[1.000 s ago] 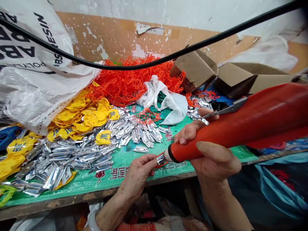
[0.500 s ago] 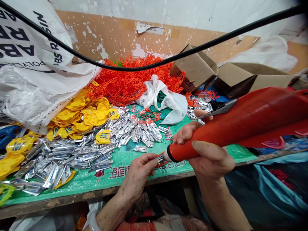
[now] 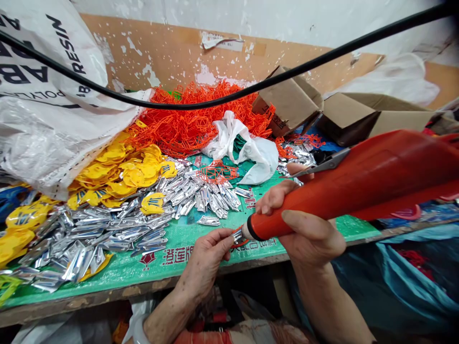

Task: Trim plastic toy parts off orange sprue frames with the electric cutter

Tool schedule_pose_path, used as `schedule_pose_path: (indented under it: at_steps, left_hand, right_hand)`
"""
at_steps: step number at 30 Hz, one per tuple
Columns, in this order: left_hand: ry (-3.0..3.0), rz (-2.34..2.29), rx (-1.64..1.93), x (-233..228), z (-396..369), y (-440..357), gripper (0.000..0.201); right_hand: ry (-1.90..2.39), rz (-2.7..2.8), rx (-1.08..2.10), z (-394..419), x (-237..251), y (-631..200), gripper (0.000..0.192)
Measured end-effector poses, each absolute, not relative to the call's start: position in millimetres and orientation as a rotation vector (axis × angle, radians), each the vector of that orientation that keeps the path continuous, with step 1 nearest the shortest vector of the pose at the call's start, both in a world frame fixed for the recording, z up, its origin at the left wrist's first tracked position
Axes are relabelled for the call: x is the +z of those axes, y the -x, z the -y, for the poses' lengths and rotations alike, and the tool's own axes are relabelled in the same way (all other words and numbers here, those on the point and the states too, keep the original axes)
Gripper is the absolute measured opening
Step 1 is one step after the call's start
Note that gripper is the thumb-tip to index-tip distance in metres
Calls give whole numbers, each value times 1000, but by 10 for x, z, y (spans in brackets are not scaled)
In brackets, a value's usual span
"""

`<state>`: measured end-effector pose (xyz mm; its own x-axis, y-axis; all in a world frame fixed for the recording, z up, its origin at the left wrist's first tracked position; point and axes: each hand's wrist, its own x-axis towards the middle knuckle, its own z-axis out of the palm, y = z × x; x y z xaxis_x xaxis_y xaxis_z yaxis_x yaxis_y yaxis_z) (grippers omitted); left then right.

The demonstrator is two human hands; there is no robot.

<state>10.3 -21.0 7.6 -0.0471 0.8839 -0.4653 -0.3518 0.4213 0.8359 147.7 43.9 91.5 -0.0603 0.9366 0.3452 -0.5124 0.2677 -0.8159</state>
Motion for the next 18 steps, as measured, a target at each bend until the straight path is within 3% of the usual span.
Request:
schedule_pose_path:
  at_steps: [9,14,18]
  left_hand:
    - [-500,-1272,1138,68,217,-157,24]
    - [-473,-1265,1173,48,236,-182,22]
    - [-469,-1267,1190,58,224,-203,20]
  right_hand:
    - [651,1157,1251,-364,892,-1502,34]
    - [712,1315,1182,-340,817,-1544,28]
    - [708,1376,1147,-316,797,-1525,38]
